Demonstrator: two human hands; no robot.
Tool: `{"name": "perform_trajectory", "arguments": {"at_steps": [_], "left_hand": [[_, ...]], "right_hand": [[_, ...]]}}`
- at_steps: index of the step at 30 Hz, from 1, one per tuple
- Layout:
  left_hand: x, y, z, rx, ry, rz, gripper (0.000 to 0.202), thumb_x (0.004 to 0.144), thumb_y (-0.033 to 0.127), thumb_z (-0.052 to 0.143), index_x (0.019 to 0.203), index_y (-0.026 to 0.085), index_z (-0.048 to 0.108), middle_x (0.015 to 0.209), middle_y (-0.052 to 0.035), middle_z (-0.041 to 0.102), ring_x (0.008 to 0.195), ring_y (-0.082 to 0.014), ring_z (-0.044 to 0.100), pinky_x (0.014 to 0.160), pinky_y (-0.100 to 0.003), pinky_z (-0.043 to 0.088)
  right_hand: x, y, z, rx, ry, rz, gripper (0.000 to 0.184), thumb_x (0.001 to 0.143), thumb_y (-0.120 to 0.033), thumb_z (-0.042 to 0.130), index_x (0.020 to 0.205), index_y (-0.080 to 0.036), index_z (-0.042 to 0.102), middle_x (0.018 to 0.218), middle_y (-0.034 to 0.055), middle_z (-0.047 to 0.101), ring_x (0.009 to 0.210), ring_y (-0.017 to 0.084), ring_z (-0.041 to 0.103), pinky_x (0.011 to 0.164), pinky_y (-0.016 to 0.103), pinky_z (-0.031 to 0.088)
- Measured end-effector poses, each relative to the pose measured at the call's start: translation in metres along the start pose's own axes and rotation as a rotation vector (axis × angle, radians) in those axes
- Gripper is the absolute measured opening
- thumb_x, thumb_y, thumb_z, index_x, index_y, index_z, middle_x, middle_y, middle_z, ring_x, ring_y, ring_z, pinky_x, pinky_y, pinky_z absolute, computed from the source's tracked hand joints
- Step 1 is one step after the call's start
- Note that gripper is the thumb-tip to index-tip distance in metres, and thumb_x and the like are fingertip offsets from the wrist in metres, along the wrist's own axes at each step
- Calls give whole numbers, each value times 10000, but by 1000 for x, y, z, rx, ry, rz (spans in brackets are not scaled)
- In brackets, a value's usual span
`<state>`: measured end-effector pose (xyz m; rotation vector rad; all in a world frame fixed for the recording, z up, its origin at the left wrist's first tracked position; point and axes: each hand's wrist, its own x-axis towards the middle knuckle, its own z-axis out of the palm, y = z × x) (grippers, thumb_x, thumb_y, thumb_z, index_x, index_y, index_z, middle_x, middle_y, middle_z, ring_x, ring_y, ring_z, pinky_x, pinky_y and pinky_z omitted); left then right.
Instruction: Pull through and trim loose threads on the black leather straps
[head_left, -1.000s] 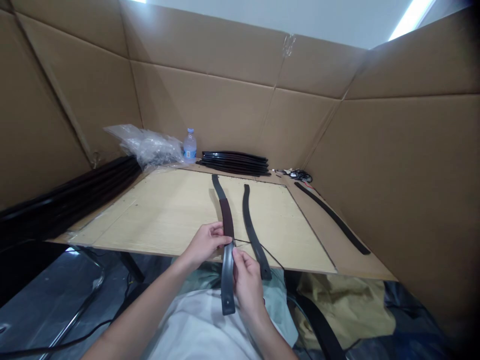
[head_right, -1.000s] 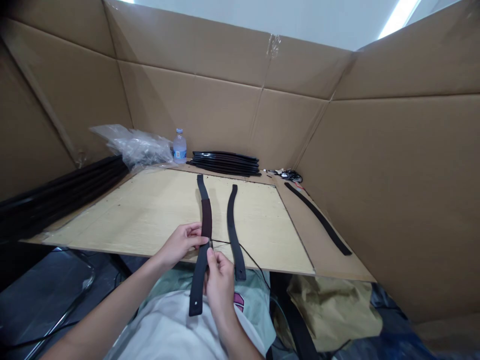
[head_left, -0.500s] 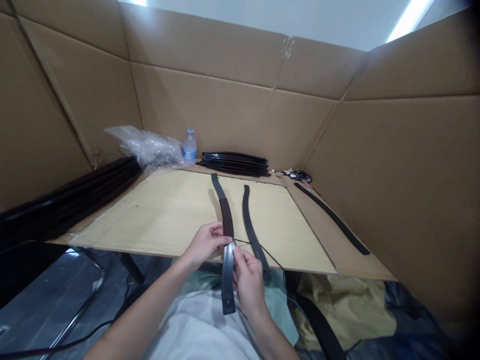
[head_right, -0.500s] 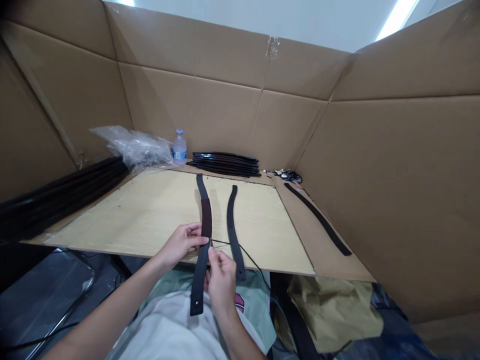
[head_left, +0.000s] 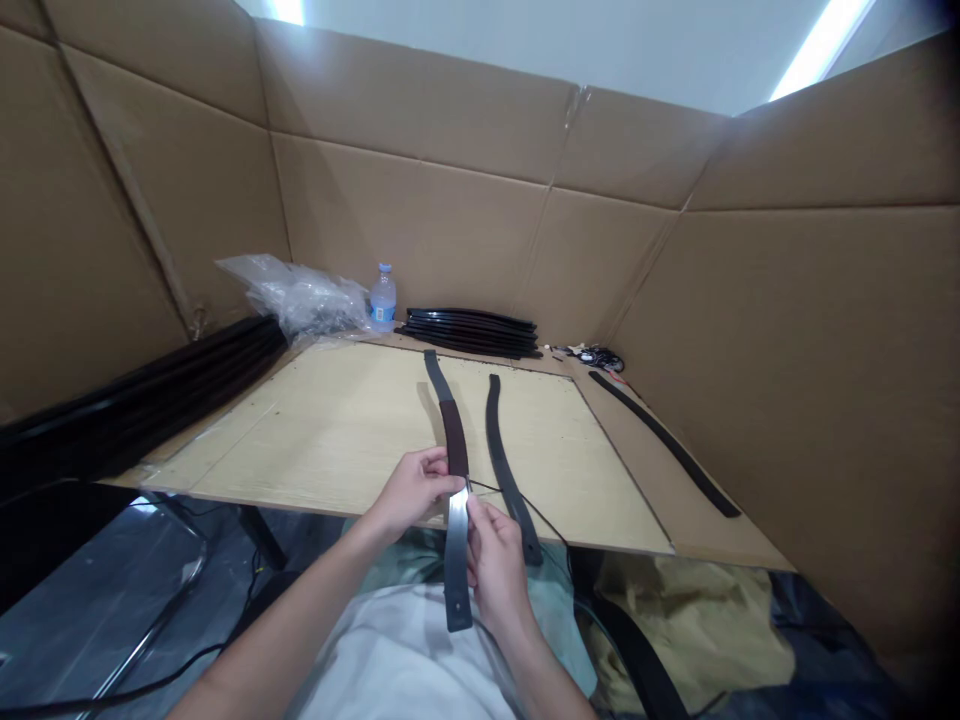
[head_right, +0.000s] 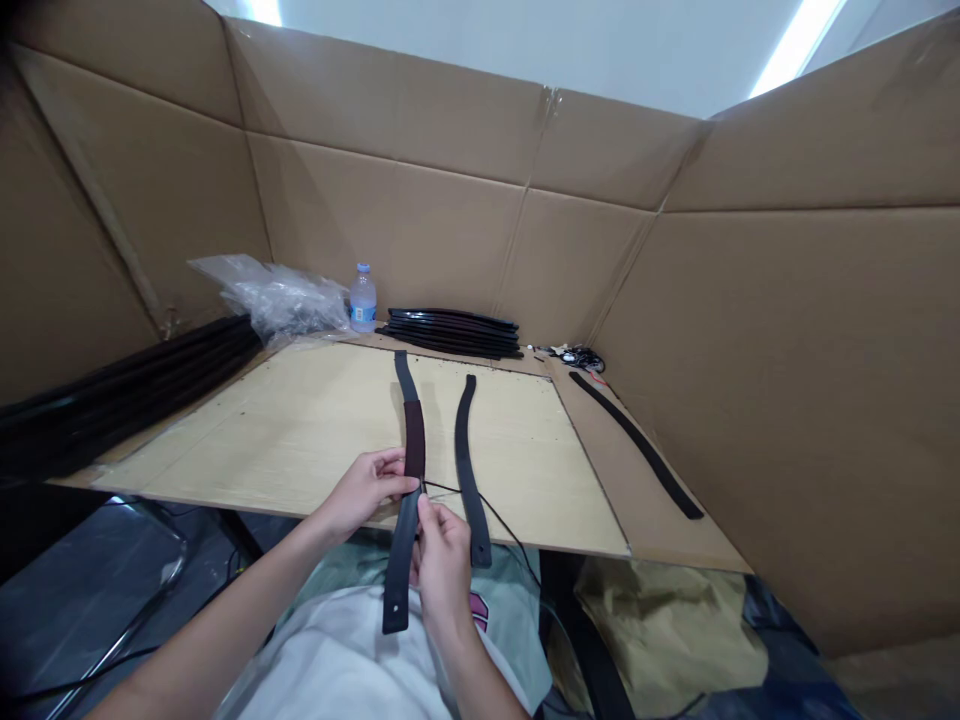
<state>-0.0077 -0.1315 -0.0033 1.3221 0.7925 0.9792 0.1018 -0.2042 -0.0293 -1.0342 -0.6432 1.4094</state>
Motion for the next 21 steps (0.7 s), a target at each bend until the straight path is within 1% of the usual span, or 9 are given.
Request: {"name": "perform_trajectory", "arguments": {"at_steps": [4, 7, 10, 14, 17, 19, 21], "left_hand": [[0, -1, 0, 17, 24, 2, 126, 659, 193, 667, 742, 129, 597, 621, 17, 516, 540, -91, 441, 543, -221, 350], [0, -1, 0, 22, 39, 4, 141, 648, 207, 680, 721, 128, 590, 608, 17, 506, 541, -96, 442, 539, -222, 348], [1, -1, 0, -2, 46, -2, 168, 644, 219, 689, 747, 123, 596, 612, 16, 508, 537, -95, 444, 530, -220, 346], [3, -1, -2, -68, 107, -24, 188, 633, 221, 709, 749, 126, 595, 627, 12, 543, 545, -94, 475, 529, -212, 354], [5, -1, -7, -138, 103, -45, 206, 647, 212, 706, 811, 124, 616, 705, -18, 606, 622, -111, 538, 563, -210, 380], [6, -1, -11, -174, 87, -59, 233, 666, 205, 695, 870, 117, 626, 763, -42, 631, 678, -127, 567, 593, -214, 401], [7, -1, -16, -197, 93, -61, 248, 672, 195, 693, 895, 109, 627, 778, -52, 637, 691, -131, 575, 610, -218, 416]], "right_hand": [[0, 1, -1, -37, 22, -42, 394, 752, -536, 585, 625, -195, 432, 423, -98, 202, 353, 60, 153, 290, 173, 165], [0, 2, -1, -48, 35, -46, 394, 749, -544, 580, 629, -193, 449, 421, -94, 223, 352, 60, 155, 294, 180, 166], [-2, 2, 0, -16, 24, -30, 389, 748, -538, 585, 639, -190, 449, 438, -89, 248, 365, 57, 153, 313, 187, 161], [-12, -2, -1, -7, 30, -69, 409, 739, -511, 614, 610, -182, 409, 455, -90, 238, 388, 49, 170, 344, 176, 156], [-21, -15, -1, -1, 27, -64, 376, 776, -509, 579, 647, -187, 434, 419, -107, 205, 363, 48, 134, 332, 172, 162], [-24, -30, -1, 52, 17, -101, 368, 797, -482, 571, 637, -187, 421, 406, -109, 221, 360, 47, 145, 353, 172, 239], [-25, -49, -2, 108, -13, -169, 389, 810, -438, 578, 593, -183, 379, 400, -105, 239, 372, 48, 172, 408, 182, 326]]}}
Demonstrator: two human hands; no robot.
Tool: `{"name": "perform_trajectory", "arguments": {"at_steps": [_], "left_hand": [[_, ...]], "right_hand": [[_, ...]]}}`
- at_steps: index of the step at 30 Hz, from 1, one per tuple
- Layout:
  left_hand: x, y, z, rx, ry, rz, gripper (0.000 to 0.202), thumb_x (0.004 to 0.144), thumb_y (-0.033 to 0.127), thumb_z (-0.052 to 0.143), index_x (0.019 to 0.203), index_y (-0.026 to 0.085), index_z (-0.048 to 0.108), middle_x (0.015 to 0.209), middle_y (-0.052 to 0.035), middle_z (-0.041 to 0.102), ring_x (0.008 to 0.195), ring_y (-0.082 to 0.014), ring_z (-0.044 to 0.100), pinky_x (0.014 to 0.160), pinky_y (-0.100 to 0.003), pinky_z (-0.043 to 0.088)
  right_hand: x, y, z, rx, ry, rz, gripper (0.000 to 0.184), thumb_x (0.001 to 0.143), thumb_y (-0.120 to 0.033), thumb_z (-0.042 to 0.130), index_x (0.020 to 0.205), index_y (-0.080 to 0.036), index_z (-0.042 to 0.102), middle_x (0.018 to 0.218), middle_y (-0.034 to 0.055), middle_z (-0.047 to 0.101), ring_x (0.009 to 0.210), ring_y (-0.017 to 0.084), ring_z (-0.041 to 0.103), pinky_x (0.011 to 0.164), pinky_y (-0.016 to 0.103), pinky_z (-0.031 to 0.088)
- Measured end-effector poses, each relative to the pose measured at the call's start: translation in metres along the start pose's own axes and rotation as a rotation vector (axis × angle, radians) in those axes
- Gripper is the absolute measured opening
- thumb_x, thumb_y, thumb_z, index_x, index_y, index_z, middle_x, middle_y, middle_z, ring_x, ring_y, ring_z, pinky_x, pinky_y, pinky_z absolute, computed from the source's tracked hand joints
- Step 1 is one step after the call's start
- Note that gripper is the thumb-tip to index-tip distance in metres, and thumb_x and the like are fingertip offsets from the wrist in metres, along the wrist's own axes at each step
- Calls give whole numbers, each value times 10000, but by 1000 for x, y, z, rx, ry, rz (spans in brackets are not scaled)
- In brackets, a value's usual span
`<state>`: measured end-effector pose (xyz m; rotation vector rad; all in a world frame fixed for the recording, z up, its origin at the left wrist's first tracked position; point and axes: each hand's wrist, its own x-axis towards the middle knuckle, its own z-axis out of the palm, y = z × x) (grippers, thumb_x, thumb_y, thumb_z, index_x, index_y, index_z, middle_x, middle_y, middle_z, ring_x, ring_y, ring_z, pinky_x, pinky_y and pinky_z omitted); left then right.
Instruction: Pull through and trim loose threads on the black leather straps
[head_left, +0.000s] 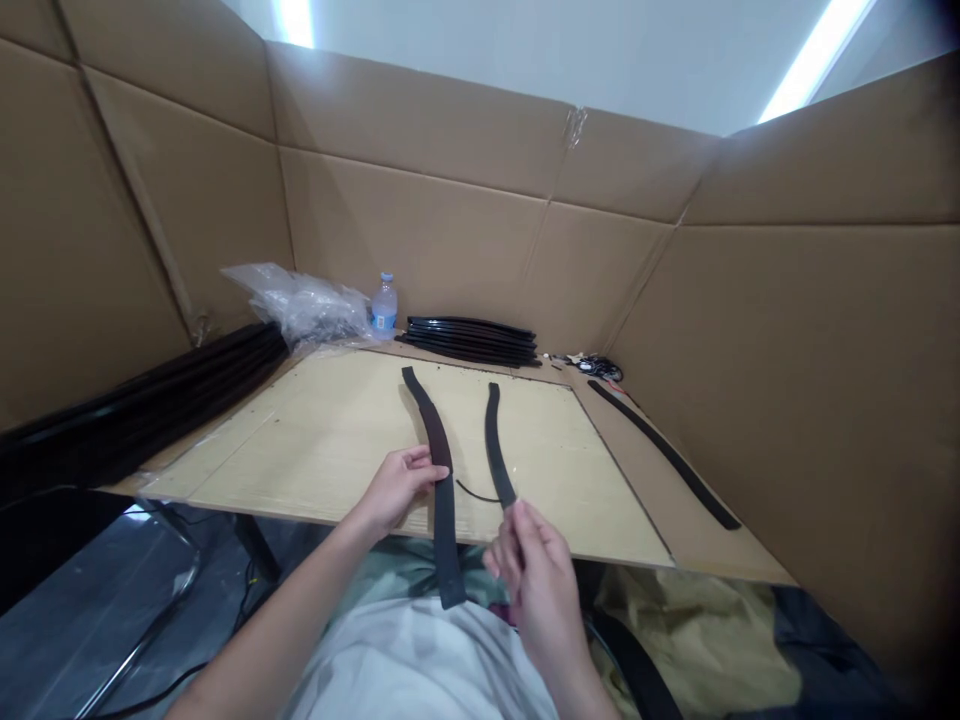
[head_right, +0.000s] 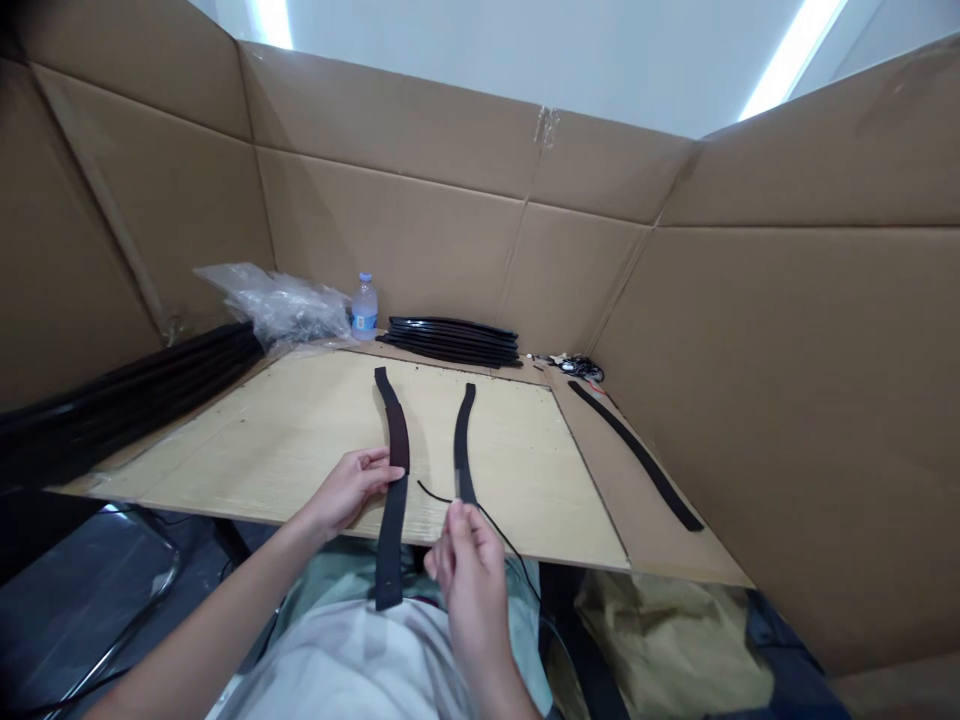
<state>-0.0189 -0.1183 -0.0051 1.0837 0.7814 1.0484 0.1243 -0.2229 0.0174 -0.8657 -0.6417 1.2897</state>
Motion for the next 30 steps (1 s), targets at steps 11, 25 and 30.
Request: {"name": "perform_trajectory", "arguments": {"at_steps": [11, 25, 30], "left_hand": [[1, 4, -5, 28, 21, 12, 307, 634, 243, 726, 888, 94, 638, 761, -57, 641, 629, -129, 561, 561, -226, 407], [-1, 7, -2, 51, 52, -1, 311, 597, 264, 743, 850, 111, 646, 659, -34, 626, 675, -173, 587, 589, -255, 441], [-1, 7, -1, 32, 64, -8, 302, 585, 263, 748, 828, 117, 646, 655, -24, 621, 671, -169, 591, 591, -247, 441]], "right_hand": [[-15, -78, 22, 304, -255, 157, 353, 633, -79, 688, 636, -200, 357, 524, -97, 349, 452, 40, 322, 939, 428, 443], [-44, -95, 33, 351, -360, 186, 353, 638, -42, 672, 648, -213, 363, 573, -70, 307, 509, 69, 345, 870, 421, 506], [-46, -98, 37, 433, -421, 217, 368, 662, -38, 663, 658, -203, 334, 583, -67, 274, 533, 69, 330, 880, 386, 494]]}}
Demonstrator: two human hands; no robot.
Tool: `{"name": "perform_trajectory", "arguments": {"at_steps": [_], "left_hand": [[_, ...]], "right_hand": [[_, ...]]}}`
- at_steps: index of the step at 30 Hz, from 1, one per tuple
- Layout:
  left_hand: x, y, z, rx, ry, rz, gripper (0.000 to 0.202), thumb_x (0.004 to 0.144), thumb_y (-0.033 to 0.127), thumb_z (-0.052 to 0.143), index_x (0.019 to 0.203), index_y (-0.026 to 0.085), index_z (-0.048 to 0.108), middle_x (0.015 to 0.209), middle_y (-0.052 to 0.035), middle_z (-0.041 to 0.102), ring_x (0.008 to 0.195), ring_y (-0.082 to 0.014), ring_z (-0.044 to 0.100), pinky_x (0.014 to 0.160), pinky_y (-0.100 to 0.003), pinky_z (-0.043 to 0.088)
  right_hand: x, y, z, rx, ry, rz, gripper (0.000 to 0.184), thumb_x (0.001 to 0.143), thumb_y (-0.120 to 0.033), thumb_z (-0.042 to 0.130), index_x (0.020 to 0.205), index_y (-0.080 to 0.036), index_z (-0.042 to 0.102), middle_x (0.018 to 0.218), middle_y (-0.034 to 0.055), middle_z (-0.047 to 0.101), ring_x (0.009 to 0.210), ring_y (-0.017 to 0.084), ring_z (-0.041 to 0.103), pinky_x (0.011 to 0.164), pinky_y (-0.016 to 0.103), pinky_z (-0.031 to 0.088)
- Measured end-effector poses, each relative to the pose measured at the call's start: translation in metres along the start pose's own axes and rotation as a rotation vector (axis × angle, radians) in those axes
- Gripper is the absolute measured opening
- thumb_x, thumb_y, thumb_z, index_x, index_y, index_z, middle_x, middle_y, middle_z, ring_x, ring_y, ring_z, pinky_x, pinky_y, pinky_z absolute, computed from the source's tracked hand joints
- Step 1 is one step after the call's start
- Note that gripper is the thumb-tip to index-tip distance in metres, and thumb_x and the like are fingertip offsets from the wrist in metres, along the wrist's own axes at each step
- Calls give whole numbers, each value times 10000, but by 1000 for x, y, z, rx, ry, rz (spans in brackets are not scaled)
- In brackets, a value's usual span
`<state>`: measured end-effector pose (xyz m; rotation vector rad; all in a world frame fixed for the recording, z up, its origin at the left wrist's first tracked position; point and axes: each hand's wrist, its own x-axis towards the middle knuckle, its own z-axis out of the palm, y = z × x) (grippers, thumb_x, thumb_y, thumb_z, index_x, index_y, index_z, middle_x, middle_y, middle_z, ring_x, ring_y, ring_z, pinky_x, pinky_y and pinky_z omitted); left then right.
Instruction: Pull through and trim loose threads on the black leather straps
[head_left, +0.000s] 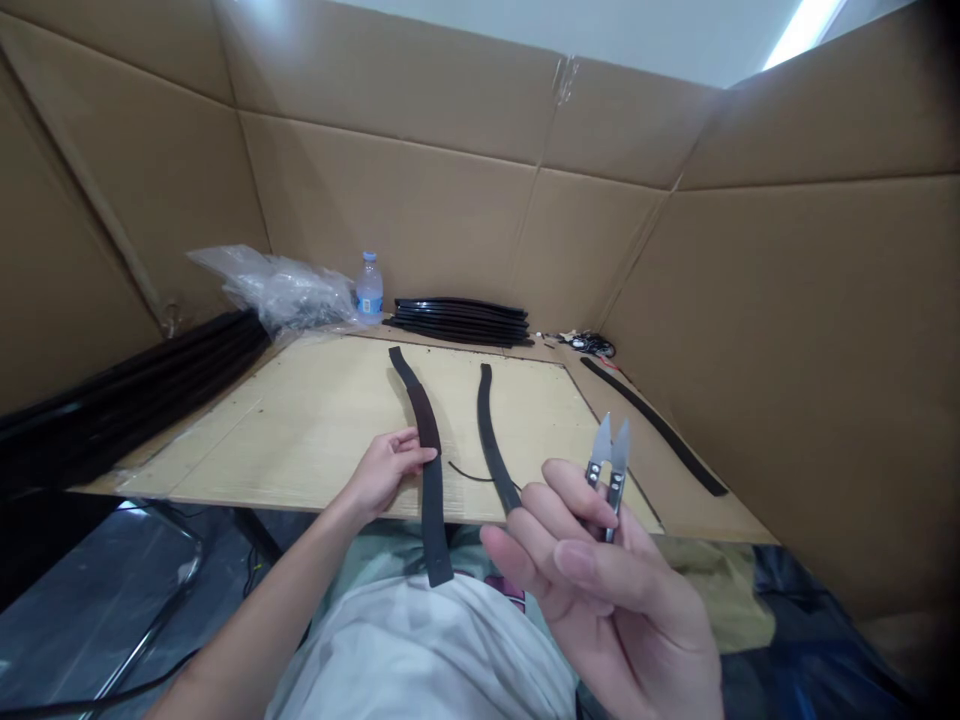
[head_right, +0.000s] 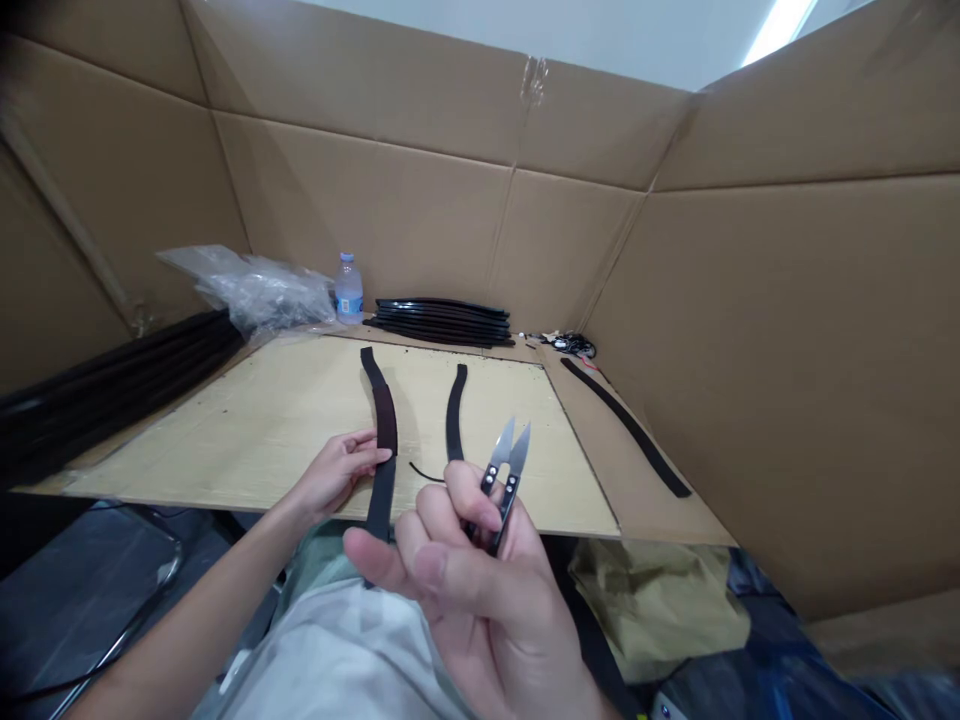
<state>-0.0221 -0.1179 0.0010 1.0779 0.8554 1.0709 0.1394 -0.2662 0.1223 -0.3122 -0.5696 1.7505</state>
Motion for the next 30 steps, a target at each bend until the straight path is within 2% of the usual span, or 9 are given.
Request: {"name": "perform_trajectory", "arguments": {"at_steps": [3, 6, 9, 12, 16, 21, 25, 28, 30], "left_hand": [[0, 0, 0, -10, -11, 1, 295, 589, 252, 745, 836, 120, 650, 660, -25, 620, 677, -168, 590, 594, -245, 440], [0, 0, -1, -14, -19, 5, 294, 596, 244, 741, 848, 122, 654, 659, -24, 617, 670, -162, 585, 590, -243, 437], [0, 0, -1, -6, -19, -8, 293, 597, 246, 741, 846, 119, 655, 647, -24, 611, 651, -158, 581, 580, -243, 435], [0, 0, -1, -1, -16, -10, 292, 590, 245, 746, 836, 117, 656, 638, -22, 608, 618, -146, 570, 566, -240, 430], [0, 1, -1, 0, -28, -2, 298, 597, 245, 744, 846, 108, 656, 644, -27, 608, 597, -135, 559, 557, -238, 428], [1, 1, -2, -7, -36, 5, 312, 600, 237, 744, 870, 108, 657, 672, -31, 622, 600, -132, 563, 559, -234, 429], [2, -2, -3, -26, -40, 4, 310, 602, 223, 746, 874, 102, 662, 715, -47, 644, 609, -131, 568, 561, -231, 427], [4, -5, -4, -55, -37, 11, 296, 615, 199, 740, 888, 113, 666, 776, -52, 663, 640, -122, 578, 561, -209, 416], [7, -6, -4, -75, -45, 19, 307, 622, 182, 732, 917, 123, 668, 841, -58, 675, 674, -117, 587, 580, -200, 417]], "right_hand": [[-1, 0, 1, 20, -21, 3, 366, 677, -29, 653, 659, -199, 330, 585, -65, 262, 536, 68, 325, 862, 362, 503], [1, 0, 1, 22, -25, -1, 383, 665, 3, 655, 661, -196, 327, 589, -66, 253, 537, 64, 318, 779, 302, 528], [5, 2, 1, 11, 15, -41, 456, 580, 95, 664, 657, -190, 317, 625, -59, 281, 570, 58, 350, 651, 189, 508], [10, 5, 0, 7, 79, -66, 485, 536, 132, 659, 661, -188, 316, 674, -45, 322, 628, 61, 395, 606, 140, 469], [14, 8, -3, -17, 116, -69, 456, 565, 100, 671, 671, -185, 331, 691, -34, 336, 654, 67, 402, 577, 124, 434], [10, 10, -3, -16, 83, -52, 438, 589, 77, 670, 673, -184, 329, 688, -35, 330, 660, 73, 402, 625, 159, 443], [7, 9, -1, -40, 80, -61, 450, 581, 53, 681, 664, -184, 308, 677, -40, 328, 640, 72, 396, 588, 157, 425], [16, 7, -13, -148, 110, -72, 439, 623, -7, 688, 658, -190, 290, 644, -52, 332, 566, 64, 360, 491, 146, 380], [32, 3, -30, -295, 139, -74, 391, 713, -130, 663, 657, -202, 283, 594, -59, 330, 513, 76, 337, 419, 159, 338]]}}
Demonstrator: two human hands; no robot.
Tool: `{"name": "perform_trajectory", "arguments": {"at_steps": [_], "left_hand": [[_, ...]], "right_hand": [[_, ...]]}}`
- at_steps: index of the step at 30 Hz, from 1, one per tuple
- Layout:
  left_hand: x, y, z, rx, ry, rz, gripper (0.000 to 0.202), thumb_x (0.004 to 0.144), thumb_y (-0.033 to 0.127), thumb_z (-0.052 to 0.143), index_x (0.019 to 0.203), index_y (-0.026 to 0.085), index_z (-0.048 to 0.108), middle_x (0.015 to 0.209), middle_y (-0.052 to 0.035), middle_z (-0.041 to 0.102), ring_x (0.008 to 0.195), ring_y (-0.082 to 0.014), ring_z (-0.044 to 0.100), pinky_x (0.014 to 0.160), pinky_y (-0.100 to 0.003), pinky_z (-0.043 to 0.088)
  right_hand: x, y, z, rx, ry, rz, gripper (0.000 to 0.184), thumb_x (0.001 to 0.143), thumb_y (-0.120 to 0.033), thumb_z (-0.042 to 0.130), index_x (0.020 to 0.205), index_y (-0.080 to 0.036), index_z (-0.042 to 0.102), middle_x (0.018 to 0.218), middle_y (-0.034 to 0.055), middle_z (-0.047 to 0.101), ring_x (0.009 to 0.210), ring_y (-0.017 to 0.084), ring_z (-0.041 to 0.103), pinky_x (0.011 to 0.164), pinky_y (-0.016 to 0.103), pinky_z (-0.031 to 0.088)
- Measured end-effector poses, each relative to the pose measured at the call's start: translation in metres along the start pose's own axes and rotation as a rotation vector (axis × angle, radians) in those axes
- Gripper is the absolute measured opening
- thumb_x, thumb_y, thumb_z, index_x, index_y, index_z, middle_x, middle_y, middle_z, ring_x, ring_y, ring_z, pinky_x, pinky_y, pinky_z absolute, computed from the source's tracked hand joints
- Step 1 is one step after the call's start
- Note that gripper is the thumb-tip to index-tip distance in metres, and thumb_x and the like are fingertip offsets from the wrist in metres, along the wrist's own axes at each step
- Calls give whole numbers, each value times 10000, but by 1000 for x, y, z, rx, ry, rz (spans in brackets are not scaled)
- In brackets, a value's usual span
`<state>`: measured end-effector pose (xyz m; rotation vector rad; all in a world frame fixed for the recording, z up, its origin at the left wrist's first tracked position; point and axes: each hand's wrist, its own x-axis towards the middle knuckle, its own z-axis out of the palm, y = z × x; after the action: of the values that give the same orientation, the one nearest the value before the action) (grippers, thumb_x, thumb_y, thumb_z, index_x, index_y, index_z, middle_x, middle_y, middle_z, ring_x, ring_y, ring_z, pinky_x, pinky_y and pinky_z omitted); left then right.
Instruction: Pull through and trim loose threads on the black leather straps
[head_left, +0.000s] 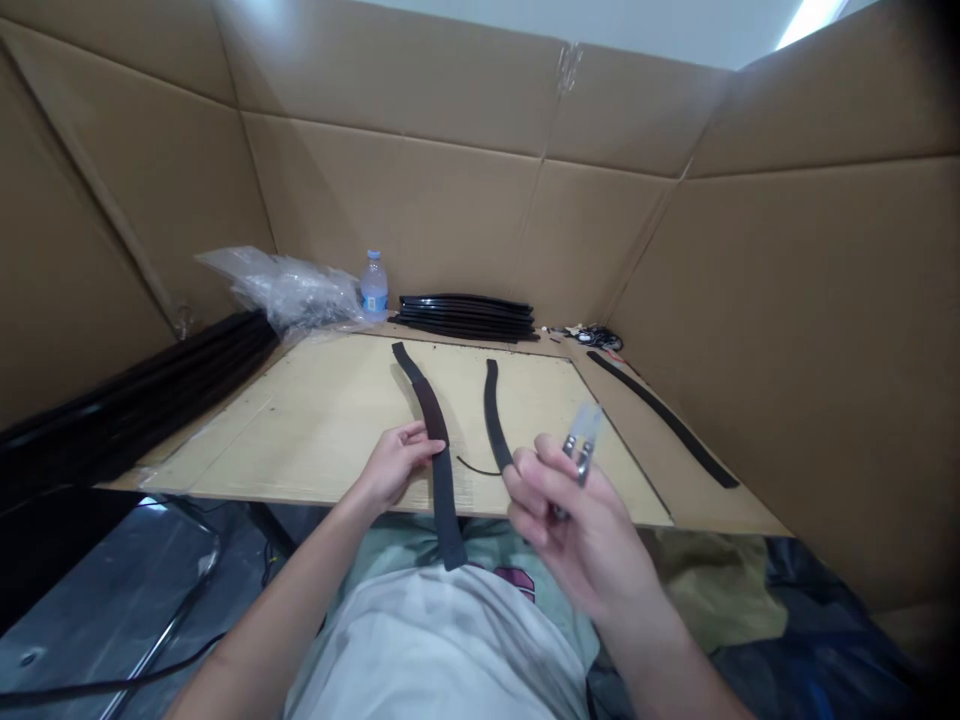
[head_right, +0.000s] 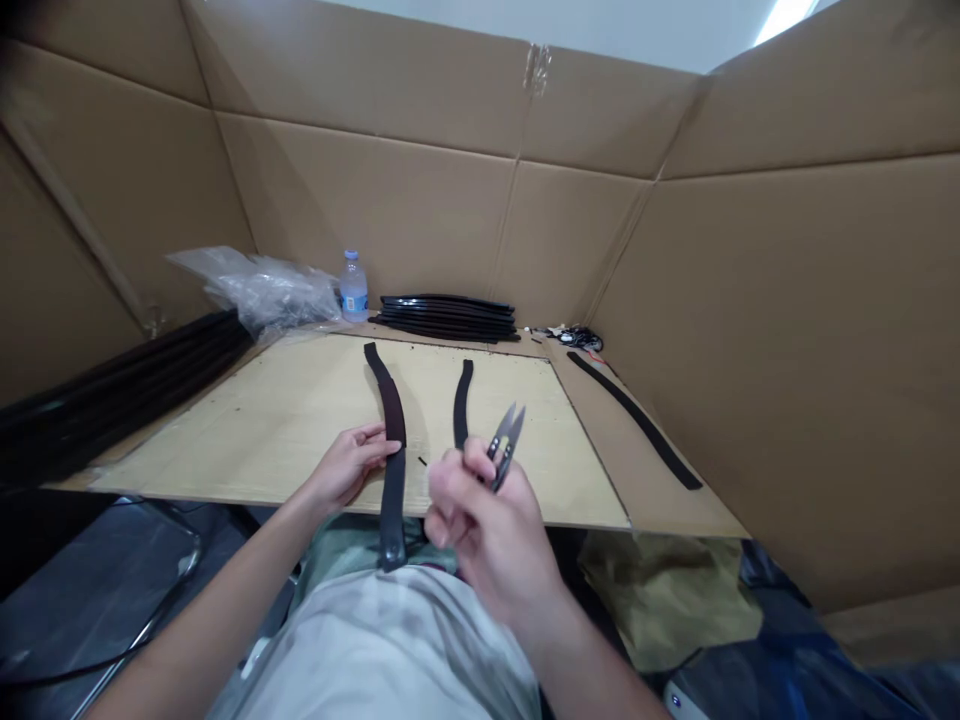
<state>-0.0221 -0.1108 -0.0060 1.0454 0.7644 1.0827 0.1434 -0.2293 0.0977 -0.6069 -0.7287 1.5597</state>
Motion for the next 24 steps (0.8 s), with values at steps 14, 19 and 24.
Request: {"name": "perform_trajectory", "arguments": {"at_steps": [14, 19, 24], "left_hand": [[66, -2, 4, 196, 80, -88, 173, 566, 148, 744, 618, 103, 584, 641, -41, 611, 527, -82, 518, 532, -211, 396], [88, 5, -1, 313, 108, -175, 182, 557, 61, 730, 560, 110, 555, 489, -8, 535, 429, -77, 458, 491, -231, 383], [103, 11, 0, 395, 149, -246, 211, 564, 25, 715, 548, 125, 529, 446, 5, 505, 409, -85, 453, 505, -251, 402]], "right_hand": [[121, 7, -122, -1489, 330, -133, 368, 805, -496, 476, 614, -188, 416, 601, 55, 567, 584, 177, 541, 553, 263, 361], [128, 2, -155, -1703, 429, -85, 306, 846, -414, 476, 811, -121, 559, 797, 176, 644, 779, 259, 595, 661, 290, 366], [126, 8, -162, -1806, 393, -125, 266, 868, -268, 464, 1008, -64, 561, 959, 227, 631, 923, 284, 581, 796, 316, 365]]}}
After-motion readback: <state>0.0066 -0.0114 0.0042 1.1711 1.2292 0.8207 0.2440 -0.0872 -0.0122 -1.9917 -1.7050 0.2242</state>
